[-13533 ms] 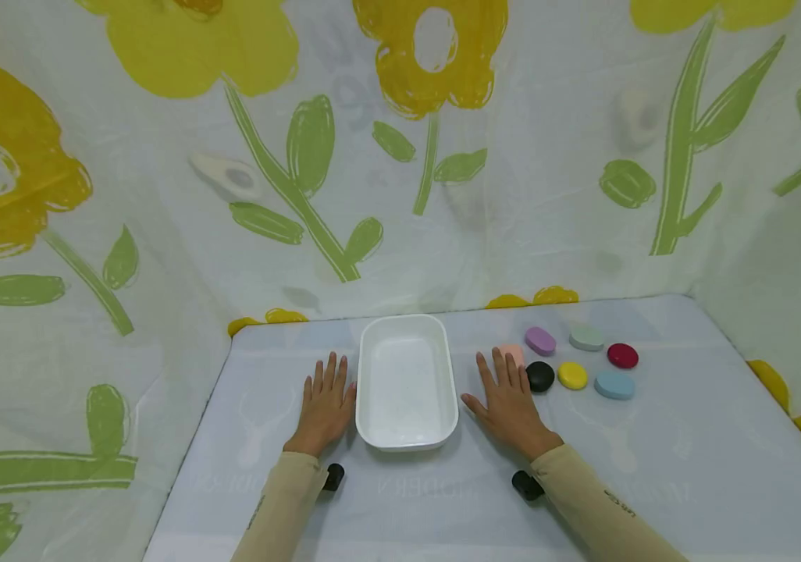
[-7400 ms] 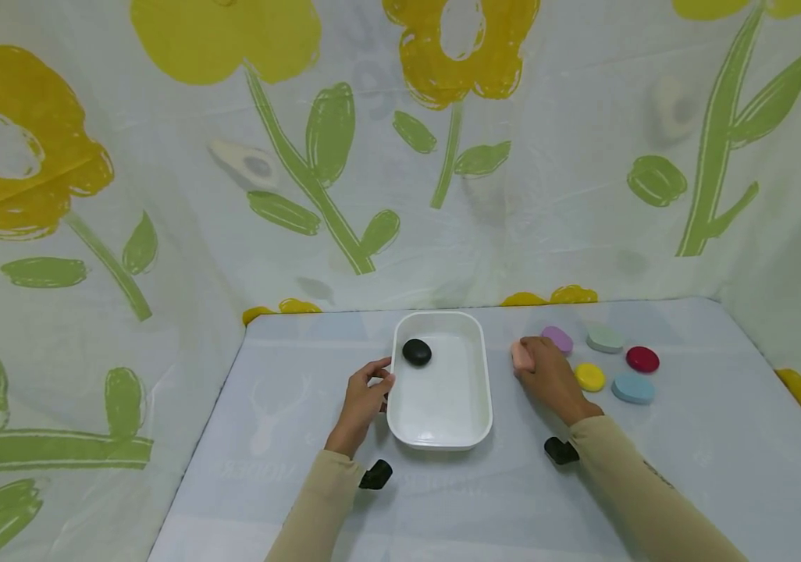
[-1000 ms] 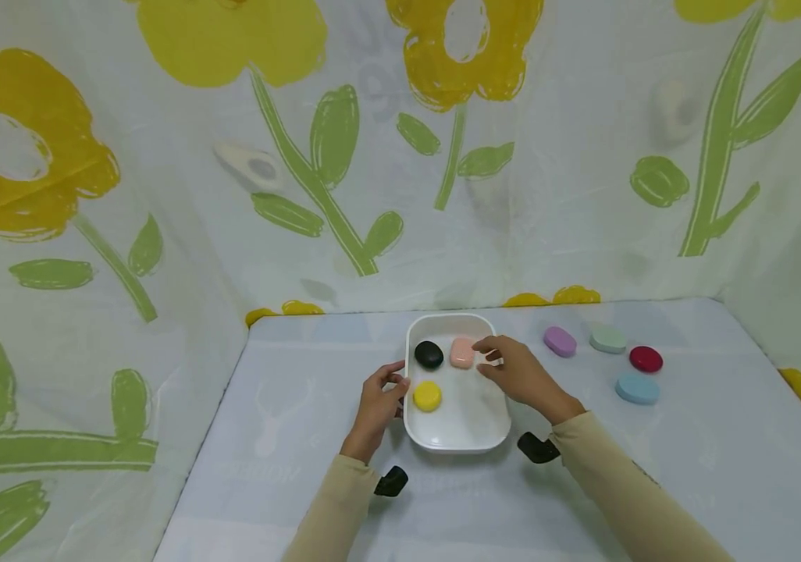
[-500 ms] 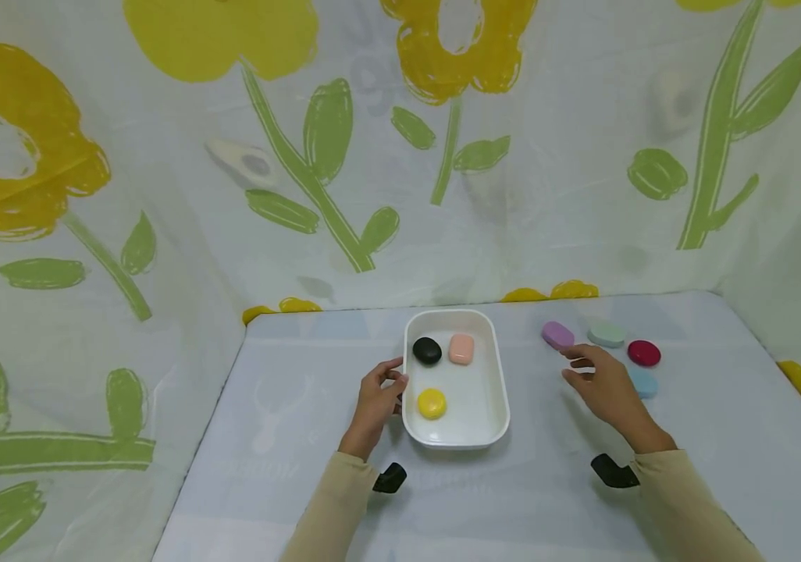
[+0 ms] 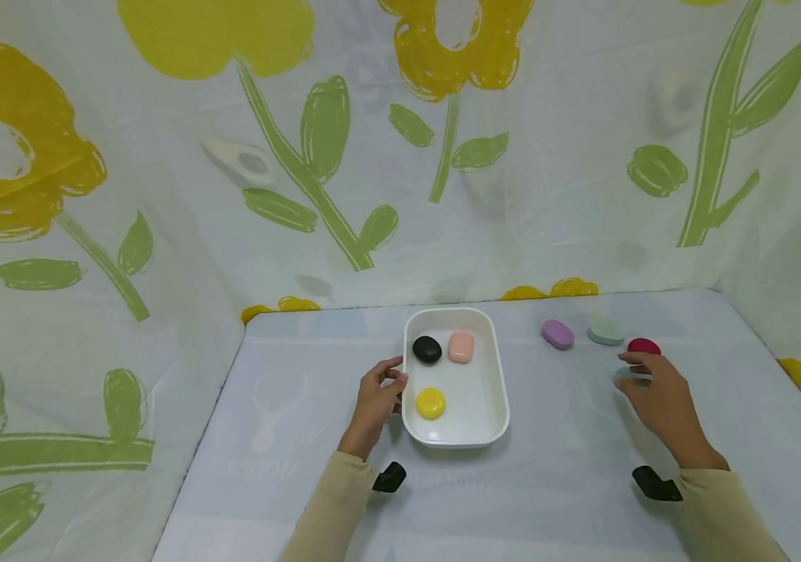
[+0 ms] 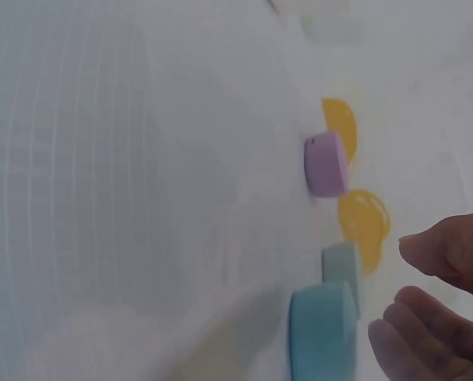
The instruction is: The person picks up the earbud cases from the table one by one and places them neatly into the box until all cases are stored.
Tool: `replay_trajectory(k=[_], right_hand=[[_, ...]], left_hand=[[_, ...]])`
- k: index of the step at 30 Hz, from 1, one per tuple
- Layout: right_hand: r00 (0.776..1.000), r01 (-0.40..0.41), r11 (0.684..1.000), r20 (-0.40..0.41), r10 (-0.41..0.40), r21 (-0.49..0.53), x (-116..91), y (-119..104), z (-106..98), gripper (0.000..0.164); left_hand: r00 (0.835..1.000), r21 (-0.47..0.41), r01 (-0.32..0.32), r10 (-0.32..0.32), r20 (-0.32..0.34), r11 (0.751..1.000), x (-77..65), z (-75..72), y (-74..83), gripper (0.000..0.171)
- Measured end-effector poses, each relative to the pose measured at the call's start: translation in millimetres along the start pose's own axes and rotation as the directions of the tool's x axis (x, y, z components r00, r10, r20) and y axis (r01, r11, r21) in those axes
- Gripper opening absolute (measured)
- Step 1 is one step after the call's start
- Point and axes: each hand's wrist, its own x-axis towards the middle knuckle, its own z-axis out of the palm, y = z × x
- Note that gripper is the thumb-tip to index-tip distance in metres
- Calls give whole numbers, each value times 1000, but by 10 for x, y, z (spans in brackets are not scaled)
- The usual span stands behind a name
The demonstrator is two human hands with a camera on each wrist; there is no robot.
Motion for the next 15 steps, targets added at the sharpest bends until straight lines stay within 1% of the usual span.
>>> replay_trajectory(k=[5,12,15], right_hand=[[1000,-18,1000,-4,18,6,-24,98,-62,39],[994,-101,993,31,104,-68,-21,201,-108,44],[991,-127,989,39,131,-81,-20,229,-117,46]], left_hand=[[1000,-2,-1,1,-1,1000,-2,3,-4,41],[1000,-3,9,-9,-6,1000,-15,16,-9,40],[1000,-3,12,-12,-8,1000,-20,23,3,40]])
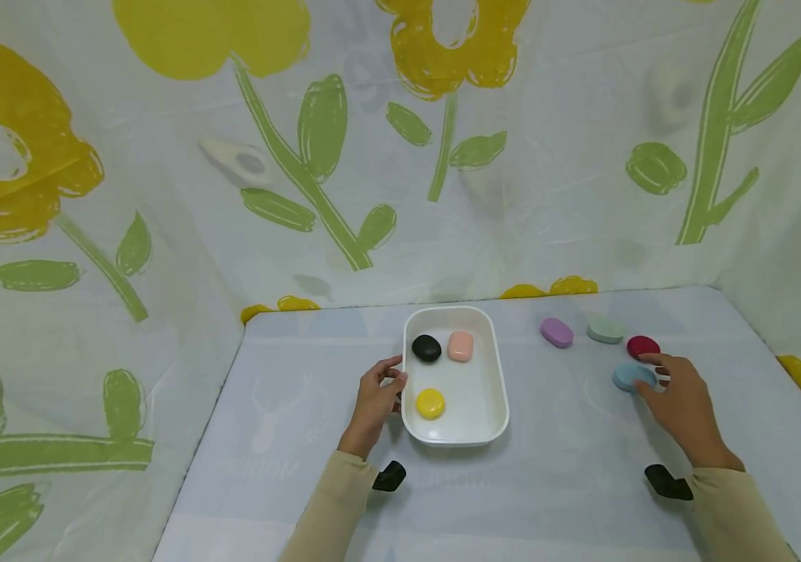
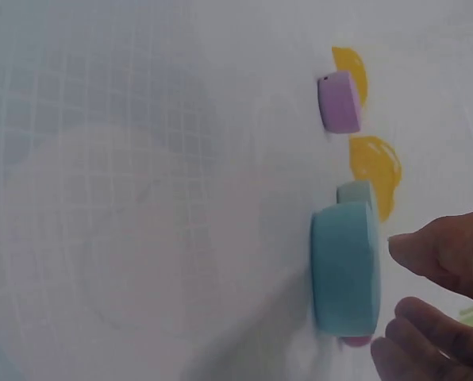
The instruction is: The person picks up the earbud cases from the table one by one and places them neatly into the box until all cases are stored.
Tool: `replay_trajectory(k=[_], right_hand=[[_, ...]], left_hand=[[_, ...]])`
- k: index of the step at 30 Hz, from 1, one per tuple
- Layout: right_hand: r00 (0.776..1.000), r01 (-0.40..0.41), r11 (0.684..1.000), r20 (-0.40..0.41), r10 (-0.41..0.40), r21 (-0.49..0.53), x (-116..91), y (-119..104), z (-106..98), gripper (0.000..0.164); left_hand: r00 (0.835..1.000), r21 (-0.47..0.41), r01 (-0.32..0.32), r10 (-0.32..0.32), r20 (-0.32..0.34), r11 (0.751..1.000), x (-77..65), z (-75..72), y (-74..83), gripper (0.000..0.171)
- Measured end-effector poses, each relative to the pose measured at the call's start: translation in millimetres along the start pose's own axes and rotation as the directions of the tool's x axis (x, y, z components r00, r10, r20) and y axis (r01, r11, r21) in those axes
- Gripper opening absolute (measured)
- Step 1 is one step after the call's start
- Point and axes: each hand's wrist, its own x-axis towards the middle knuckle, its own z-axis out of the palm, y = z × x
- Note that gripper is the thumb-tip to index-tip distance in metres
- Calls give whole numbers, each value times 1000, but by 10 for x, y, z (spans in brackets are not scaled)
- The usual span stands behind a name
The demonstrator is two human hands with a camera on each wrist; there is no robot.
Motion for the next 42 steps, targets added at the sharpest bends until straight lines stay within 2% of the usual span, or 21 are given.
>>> replay_trajectory(k=[12,27,32,38,42], right_hand=[[991,-47,998,124,52,-38,28,61,29,61],[995,-32,996,90,40,-84,18,-9,90,53],[994,-38,996,96,46,-84,21,-35,104,52],[994,-17,998,106,24,-66,3,-54,141,52],[990,-30,998,139,37,-52,-3,-107,177,53]], left_hand=[[1000,-1,7,-7,-6,1000,6,7,-4,40],[1000,-2,13,-13,-1,1000,25,17,6,39],[1000,-5,-2,2,-1,1000,1,15,15,40],[1000,-3,16,-16,-5,1000,10,22,5,39],[1000,-4,19,-19,-5,1000,17,28,-4,39]])
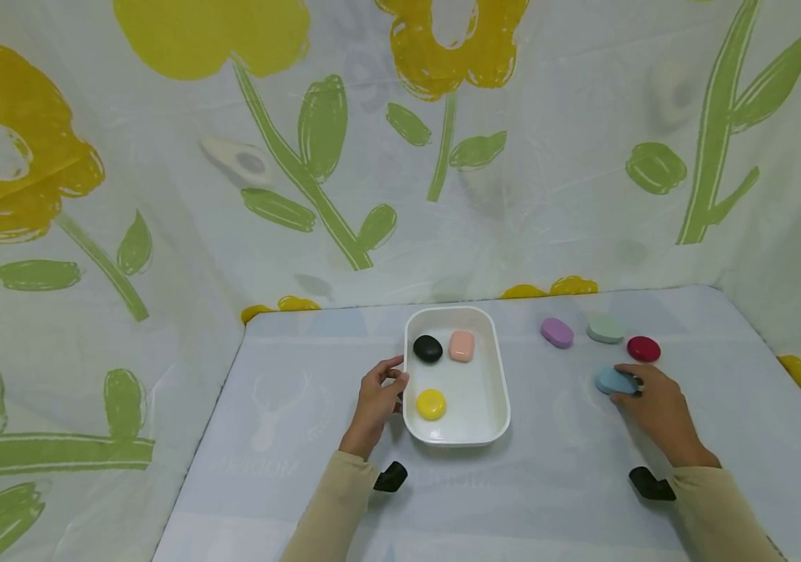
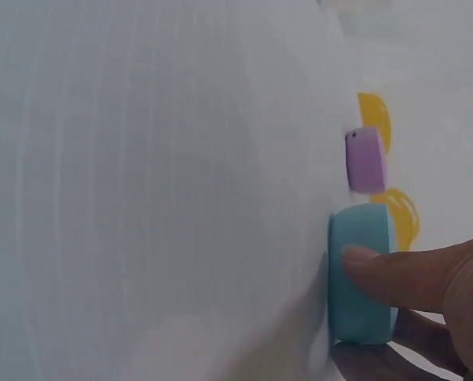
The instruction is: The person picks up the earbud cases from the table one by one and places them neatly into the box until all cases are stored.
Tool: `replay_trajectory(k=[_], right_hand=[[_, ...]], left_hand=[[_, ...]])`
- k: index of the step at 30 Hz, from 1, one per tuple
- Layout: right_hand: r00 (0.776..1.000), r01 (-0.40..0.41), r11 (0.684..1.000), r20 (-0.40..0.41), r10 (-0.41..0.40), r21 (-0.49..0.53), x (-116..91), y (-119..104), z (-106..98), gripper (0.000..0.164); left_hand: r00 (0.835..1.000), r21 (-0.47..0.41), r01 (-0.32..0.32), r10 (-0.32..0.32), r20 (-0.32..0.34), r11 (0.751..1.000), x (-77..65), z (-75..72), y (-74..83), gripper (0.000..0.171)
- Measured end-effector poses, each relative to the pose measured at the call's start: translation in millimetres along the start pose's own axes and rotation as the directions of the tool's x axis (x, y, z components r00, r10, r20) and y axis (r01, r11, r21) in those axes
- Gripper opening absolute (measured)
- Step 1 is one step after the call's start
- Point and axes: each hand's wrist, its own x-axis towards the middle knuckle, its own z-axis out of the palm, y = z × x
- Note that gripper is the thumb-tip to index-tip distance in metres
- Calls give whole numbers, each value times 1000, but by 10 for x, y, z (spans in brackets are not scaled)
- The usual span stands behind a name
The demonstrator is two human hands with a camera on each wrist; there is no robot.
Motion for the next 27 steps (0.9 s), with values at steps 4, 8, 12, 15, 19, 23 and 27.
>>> replay_trajectory(k=[4,8,12,15,19,23,27], right_hand=[[999,-26,999,43,24,27,5,-112,38,55],[999,-14,998,53,11,64,29,-249,65,55],[999,44,995,25,-47,94,77,-404,87,53],[997,81,991,4,-82,106,102,-540,100,54],[992,123,983,-17,-122,133,113,-728,117,55],[989,149,975,-21,-148,167,119,-919,145,56],[986,167,967,-4,-169,192,138,-1111,167,57]], left_hand=[[1000,-3,-8,8,11,1000,-13,0,-5,39],[1000,-6,-22,22,18,1000,-35,1,2,40],[1000,-4,-21,21,11,1000,-36,0,4,40],[1000,-1,-19,19,8,1000,-28,4,5,40],[1000,0,-25,25,8,1000,-25,10,12,40],[1000,1,-23,23,7,1000,-28,19,16,40],[1000,2,-23,23,4,1000,-43,23,22,41]])
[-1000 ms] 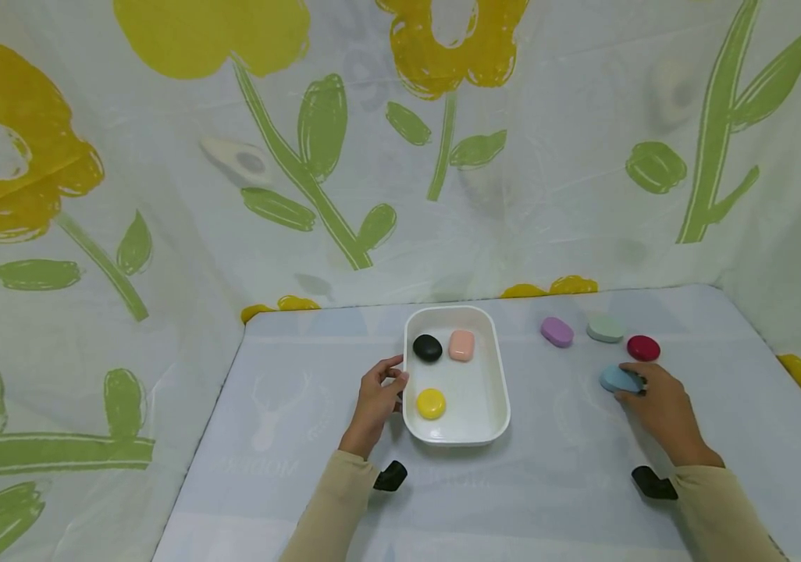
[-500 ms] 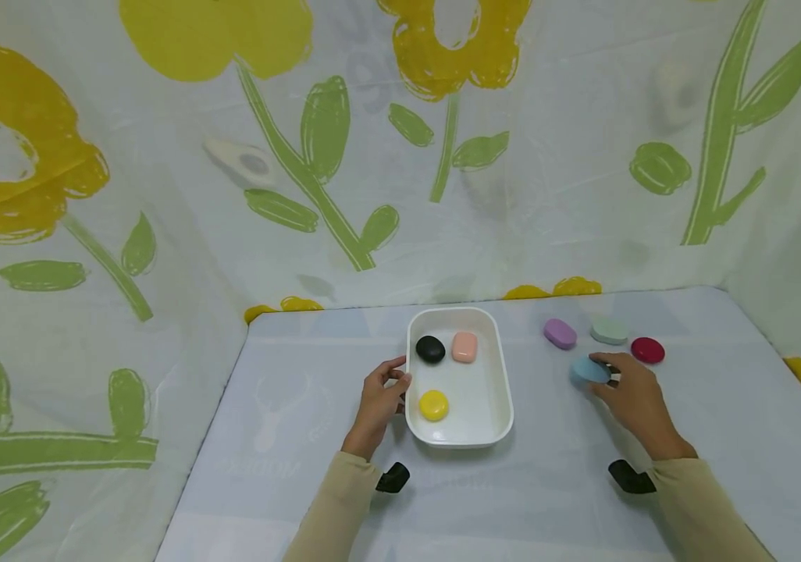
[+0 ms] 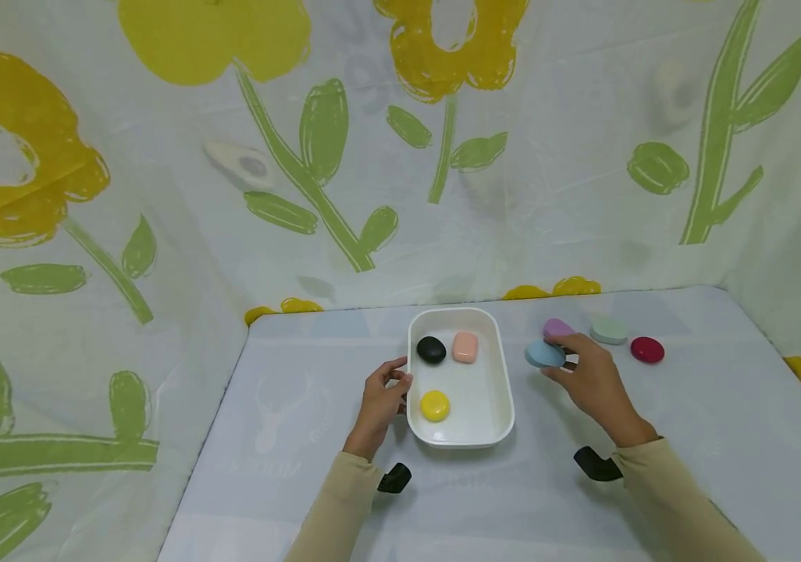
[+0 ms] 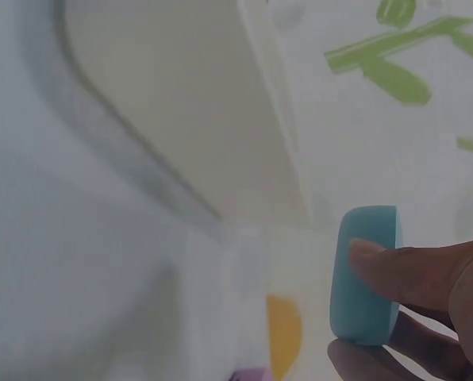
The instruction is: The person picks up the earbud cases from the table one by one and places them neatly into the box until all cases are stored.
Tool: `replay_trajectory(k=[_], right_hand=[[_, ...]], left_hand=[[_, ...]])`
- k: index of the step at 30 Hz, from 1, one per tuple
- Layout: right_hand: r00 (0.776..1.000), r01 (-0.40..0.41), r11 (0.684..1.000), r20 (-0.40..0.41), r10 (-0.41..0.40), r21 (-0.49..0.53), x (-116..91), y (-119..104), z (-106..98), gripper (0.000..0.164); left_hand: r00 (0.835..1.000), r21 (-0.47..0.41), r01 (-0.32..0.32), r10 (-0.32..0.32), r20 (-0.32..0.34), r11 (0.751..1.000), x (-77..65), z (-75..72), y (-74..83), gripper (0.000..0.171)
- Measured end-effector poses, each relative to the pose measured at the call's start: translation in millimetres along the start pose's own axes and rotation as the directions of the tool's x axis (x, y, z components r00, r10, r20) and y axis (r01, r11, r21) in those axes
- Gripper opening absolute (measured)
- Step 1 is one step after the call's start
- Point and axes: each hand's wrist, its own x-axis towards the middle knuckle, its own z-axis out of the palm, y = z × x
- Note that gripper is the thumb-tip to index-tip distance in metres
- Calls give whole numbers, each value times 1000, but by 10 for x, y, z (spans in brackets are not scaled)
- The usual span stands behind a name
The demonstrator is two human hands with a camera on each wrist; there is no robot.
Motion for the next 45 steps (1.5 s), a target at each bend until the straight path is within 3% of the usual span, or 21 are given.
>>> replay_trajectory(k=[9,19,27,36,45], right_hand=[[996,83,997,37,-83,10,141,-347,166,50],[980,169,984,96,-173,48,300,-550,400,47],[965,147,989,213,-150,28,403,-718,576,48],[937,198,980,298,-181,-26,471,-792,762,39],[918,155,983,381,-106,-101,548,-843,923,38]], left_hand=[[1000,-11,2,-2,8,1000,4,6,3,40],[999,-21,-16,16,37,1000,30,10,16,41],[999,-27,-10,11,42,1000,28,19,21,40],[999,-28,-3,5,47,1000,42,18,-17,40],[999,-25,-2,3,47,1000,32,21,-15,40]])
